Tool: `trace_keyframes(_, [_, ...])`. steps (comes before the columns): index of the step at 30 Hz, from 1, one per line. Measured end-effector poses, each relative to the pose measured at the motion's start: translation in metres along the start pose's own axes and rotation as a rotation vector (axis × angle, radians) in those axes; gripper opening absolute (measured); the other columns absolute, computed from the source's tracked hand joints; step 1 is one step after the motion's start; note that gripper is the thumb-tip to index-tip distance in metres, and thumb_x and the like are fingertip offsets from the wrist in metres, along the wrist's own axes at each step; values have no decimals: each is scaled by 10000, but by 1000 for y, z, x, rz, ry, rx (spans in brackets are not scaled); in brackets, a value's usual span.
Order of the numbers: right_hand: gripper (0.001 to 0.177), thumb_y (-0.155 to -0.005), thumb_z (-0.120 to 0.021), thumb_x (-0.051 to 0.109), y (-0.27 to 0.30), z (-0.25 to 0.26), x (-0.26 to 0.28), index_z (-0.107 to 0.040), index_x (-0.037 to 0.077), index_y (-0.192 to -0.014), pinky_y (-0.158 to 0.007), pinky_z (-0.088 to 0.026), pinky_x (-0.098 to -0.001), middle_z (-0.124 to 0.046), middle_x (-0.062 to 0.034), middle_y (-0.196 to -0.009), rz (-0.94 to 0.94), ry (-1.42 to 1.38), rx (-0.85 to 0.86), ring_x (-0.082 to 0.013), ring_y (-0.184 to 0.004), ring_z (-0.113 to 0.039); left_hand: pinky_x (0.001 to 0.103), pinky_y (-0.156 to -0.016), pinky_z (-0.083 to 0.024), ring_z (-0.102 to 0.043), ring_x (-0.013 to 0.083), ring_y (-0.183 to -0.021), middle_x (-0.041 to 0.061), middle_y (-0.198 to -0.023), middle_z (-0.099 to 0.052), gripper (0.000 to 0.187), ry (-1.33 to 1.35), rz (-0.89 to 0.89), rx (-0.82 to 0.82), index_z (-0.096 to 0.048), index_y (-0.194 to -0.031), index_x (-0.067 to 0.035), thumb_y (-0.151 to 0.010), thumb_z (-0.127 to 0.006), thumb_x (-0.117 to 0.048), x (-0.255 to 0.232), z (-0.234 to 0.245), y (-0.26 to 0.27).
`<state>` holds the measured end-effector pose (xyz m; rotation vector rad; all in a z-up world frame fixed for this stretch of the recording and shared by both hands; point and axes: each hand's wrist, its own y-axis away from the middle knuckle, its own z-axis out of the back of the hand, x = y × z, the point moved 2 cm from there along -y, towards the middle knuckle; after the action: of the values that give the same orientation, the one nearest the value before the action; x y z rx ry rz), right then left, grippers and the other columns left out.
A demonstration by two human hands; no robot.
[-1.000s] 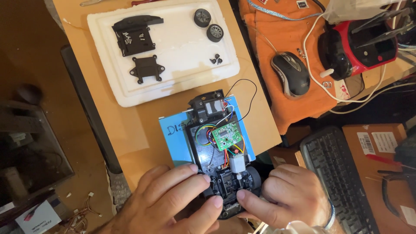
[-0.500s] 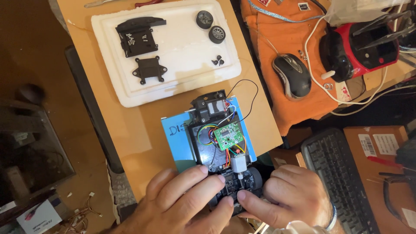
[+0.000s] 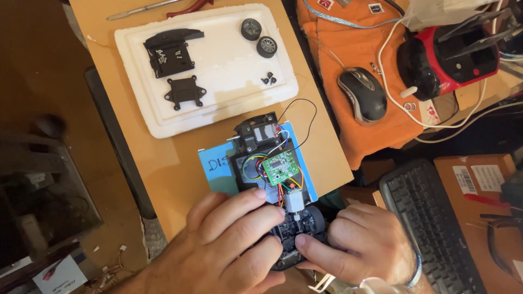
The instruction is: Using tweezers to route wires and connect components inside a small electronic device chassis on a workbench.
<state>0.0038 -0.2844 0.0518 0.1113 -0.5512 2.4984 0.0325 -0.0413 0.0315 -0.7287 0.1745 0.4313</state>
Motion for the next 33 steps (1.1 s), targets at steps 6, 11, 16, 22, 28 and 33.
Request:
trace_keyframes(6, [298,-1009,-708,340,1,1,0,-629,109,-1180,-471,-355,-333,-338,-7,-657,9,-18,-11,-173,-506,-381,490,-911,-466,-604,329,-1247,93,-1273,-637,313,16,-36,29,-553,-1149,-131,-1088,-488,-431,1,5,-4])
trace_keyframes(11, [481,-1068,-412,471,16,-5,-1,-650,54,-1095,-478,-374,-345,-439,-46,-675,-109,-147,-158,-206,-513,-454,437,-908,-504,-624,266,-1204,57,-1253,-653,131,-44,11,-37,-599,-1127,-198,-1058,-587,-309,-11,8,-7])
trace_keyframes(16, [465,-1094,-346,438,31,-6,4,-600,98,-903,-525,-468,-312,-562,-59,-676,-364,-227,-389,-180,-535,-555,394,-882,-523,-632,213,-1168,26,-1226,-642,80,-123,51,-89,-612,-1131,-237,-1051,-603,-235,-23,-7,3])
trace_keyframes(22, [193,-931,-567,99,43,-12,0,-450,67,-1082,-588,-409,-254,-481,-63,-733,-480,-782,-567,-150,-634,-504,395,-853,-520,-658,229,-1145,29,-1208,-653,70,-129,85,-132,-651,-1105,-232,-1040,-627,-229,-25,-12,2])
trace_keyframes(28, [179,-915,-639,186,19,17,-4,-663,50,-1029,-669,-594,-300,-708,-119,-896,-405,-275,-228,-224,-705,-701,398,-823,-561,-627,206,-1157,29,-1206,-608,126,-151,125,-175,-652,-1057,-241,-966,-706,-172,-28,-20,4])
trace_keyframes(33, [198,-877,-664,282,1,31,8,-735,137,-992,-661,-550,-257,-733,-38,-822,-664,-125,-89,-173,-670,-693,364,-868,-521,-662,158,-1145,-30,-1194,-648,118,-191,136,-211,-635,-1048,-290,-972,-698,-225,-25,-23,6])
